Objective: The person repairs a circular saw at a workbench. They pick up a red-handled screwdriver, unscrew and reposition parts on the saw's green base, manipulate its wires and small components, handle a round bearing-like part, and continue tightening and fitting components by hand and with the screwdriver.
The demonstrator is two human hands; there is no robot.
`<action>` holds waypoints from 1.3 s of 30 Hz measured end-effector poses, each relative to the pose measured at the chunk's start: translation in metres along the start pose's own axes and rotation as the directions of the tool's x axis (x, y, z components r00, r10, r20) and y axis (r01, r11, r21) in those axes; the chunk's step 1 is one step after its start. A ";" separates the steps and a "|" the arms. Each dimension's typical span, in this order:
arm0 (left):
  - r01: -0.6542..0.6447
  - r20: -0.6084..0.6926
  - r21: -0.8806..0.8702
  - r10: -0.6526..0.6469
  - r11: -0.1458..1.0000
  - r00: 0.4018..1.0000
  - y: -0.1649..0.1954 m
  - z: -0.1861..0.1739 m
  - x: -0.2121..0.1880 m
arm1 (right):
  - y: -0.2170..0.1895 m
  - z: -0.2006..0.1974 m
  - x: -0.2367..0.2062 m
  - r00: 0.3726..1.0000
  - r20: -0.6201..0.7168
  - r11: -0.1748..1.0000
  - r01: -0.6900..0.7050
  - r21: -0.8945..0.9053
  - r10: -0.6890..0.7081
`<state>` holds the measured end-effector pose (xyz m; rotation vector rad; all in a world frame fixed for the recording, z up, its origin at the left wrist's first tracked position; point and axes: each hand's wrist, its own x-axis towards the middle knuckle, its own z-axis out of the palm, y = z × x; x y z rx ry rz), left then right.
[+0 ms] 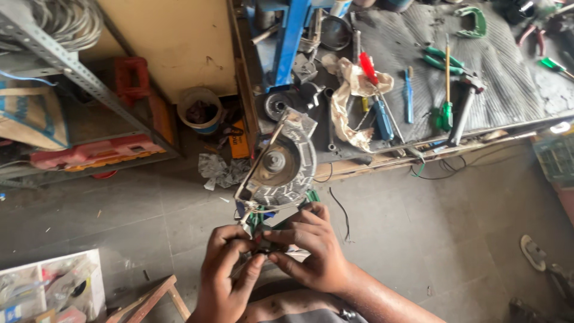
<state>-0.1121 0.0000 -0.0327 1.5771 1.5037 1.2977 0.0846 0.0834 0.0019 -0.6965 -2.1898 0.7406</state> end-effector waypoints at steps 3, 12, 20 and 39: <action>0.068 0.043 -0.012 -0.067 0.998 0.997 0.006 -0.004 -0.001 | 0.001 0.000 -0.001 1.000 0.003 1.000 -0.004 -0.010 0.004; 0.172 0.103 -0.072 -0.164 0.983 0.981 -0.005 -0.006 -0.011 | -0.014 -0.011 0.005 0.993 0.102 0.997 -0.059 -0.049 0.064; 0.335 0.115 -0.382 -0.315 0.861 0.942 -0.026 -0.002 -0.026 | -0.036 -0.013 0.012 0.985 0.153 0.992 -0.069 -0.101 0.084; 0.258 0.250 -0.180 -0.209 0.949 0.945 -0.023 -0.020 -0.025 | -0.023 -0.001 0.020 0.956 0.252 0.986 -0.163 0.030 0.151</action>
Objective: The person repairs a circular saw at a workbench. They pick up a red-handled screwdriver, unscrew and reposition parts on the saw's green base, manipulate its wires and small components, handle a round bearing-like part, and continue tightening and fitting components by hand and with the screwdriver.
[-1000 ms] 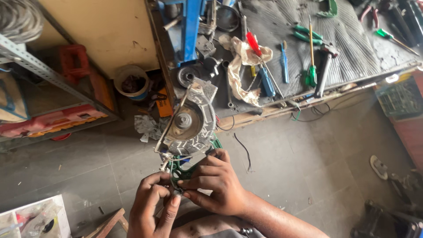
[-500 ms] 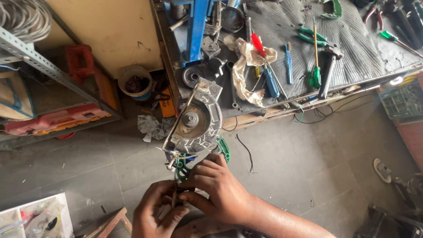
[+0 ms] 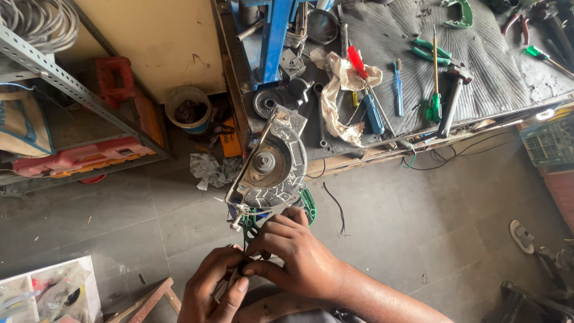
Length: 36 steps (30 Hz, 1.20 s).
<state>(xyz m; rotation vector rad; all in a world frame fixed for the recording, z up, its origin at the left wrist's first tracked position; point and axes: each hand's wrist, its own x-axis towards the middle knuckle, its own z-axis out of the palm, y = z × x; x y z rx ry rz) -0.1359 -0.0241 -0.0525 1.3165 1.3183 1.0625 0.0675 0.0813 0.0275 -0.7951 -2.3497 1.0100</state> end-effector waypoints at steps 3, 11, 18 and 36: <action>-0.078 0.023 -0.059 0.080 0.995 0.997 0.000 0.001 0.002 | 0.000 0.004 -0.001 0.997 -0.071 0.999 0.030 -0.028 -0.032; -0.003 -0.071 -0.056 -0.001 0.998 0.997 0.025 0.007 0.008 | 0.004 0.018 -0.003 0.986 -0.143 0.990 0.063 -0.126 -0.081; -0.188 -0.033 0.178 0.197 0.966 0.980 0.046 -0.009 0.019 | 0.004 0.029 0.002 0.978 -0.178 0.976 0.068 -0.208 -0.106; -0.393 0.221 -0.302 0.465 0.869 0.857 0.041 -0.059 0.019 | 0.003 0.022 0.003 0.987 -0.130 0.975 0.062 -0.215 -0.091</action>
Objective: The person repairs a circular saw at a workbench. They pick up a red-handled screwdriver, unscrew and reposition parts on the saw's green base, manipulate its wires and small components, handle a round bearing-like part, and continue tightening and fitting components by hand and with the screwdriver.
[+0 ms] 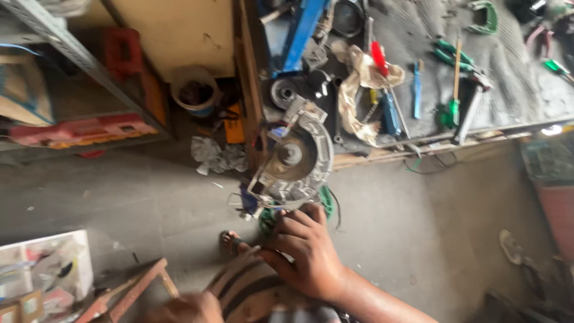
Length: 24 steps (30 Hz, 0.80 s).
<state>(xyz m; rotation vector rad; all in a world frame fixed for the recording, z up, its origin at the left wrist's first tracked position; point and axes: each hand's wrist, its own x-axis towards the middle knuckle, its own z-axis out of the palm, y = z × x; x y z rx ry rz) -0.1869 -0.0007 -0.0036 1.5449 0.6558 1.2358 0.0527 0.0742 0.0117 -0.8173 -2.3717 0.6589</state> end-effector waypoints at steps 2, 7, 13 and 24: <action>0.006 -0.006 -0.041 -0.006 0.999 1.000 0.005 -0.010 -0.008 | 0.003 0.000 0.001 1.000 -0.008 1.000 0.000 0.022 0.000; 0.140 -0.046 -0.008 -0.140 0.990 0.989 0.014 -0.003 -0.023 | 0.004 0.005 -0.003 1.000 -0.014 0.999 -0.014 0.039 0.015; 0.412 -0.332 0.319 -0.306 0.854 0.892 -0.003 0.020 0.007 | 0.003 0.005 -0.001 0.998 -0.061 0.997 -0.011 0.075 0.016; -0.414 0.251 0.807 0.389 0.422 0.886 -0.016 0.003 0.059 | 0.011 -0.021 -0.007 1.000 0.006 0.956 -0.026 0.291 0.025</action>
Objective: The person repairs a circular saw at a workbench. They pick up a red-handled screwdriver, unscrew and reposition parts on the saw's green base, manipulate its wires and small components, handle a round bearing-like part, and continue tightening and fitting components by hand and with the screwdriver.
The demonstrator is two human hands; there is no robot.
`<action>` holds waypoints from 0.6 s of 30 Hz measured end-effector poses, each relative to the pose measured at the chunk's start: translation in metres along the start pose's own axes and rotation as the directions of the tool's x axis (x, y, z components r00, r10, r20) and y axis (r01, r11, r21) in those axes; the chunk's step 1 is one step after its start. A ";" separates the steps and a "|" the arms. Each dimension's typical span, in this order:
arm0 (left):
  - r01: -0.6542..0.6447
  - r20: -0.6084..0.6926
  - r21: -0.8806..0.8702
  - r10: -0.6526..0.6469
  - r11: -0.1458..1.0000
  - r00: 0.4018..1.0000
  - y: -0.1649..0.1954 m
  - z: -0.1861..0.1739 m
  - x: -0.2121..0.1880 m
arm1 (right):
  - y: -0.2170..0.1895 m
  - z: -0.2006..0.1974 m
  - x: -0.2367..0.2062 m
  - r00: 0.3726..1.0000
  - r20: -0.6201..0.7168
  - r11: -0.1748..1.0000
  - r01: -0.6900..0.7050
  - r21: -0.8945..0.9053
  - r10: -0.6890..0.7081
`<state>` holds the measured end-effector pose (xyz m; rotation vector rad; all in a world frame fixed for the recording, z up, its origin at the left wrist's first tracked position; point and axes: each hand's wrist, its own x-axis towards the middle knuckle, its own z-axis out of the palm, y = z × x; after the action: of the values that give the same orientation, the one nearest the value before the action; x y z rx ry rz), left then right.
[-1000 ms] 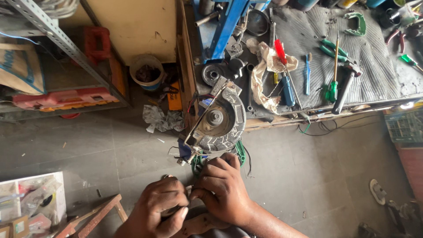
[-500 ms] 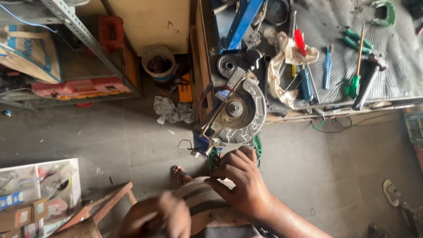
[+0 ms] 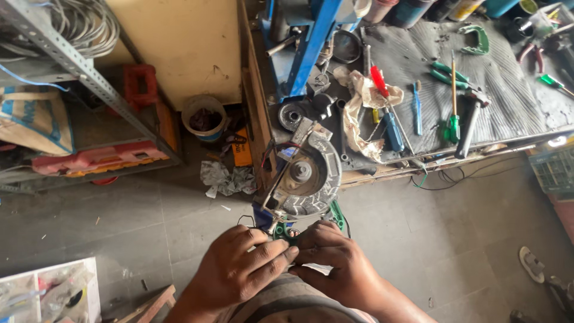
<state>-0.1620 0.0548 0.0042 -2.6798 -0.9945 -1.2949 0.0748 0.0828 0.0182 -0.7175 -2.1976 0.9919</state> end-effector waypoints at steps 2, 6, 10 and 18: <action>-0.056 0.045 0.000 0.055 0.998 0.997 -0.007 -0.003 0.003 | -0.003 -0.009 -0.003 0.997 0.036 0.997 -0.073 0.032 0.071; -0.057 0.089 0.011 0.055 0.998 0.994 -0.011 -0.008 0.001 | -0.006 -0.035 -0.016 0.970 -0.002 0.966 -0.244 0.092 0.245; -0.004 0.153 -0.072 0.015 0.997 0.988 -0.008 -0.009 -0.005 | 0.003 -0.080 -0.032 0.879 -0.363 0.929 -0.361 -0.082 0.310; 0.160 0.297 -0.236 -0.085 0.958 0.951 -0.006 -0.008 -0.001 | 0.035 -0.166 -0.077 0.396 -0.891 0.973 -0.147 0.180 0.224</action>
<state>-0.1709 0.0567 0.0074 -3.1197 -1.1059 -1.1507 0.2524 0.1259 0.0546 -1.1480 -1.0904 0.5204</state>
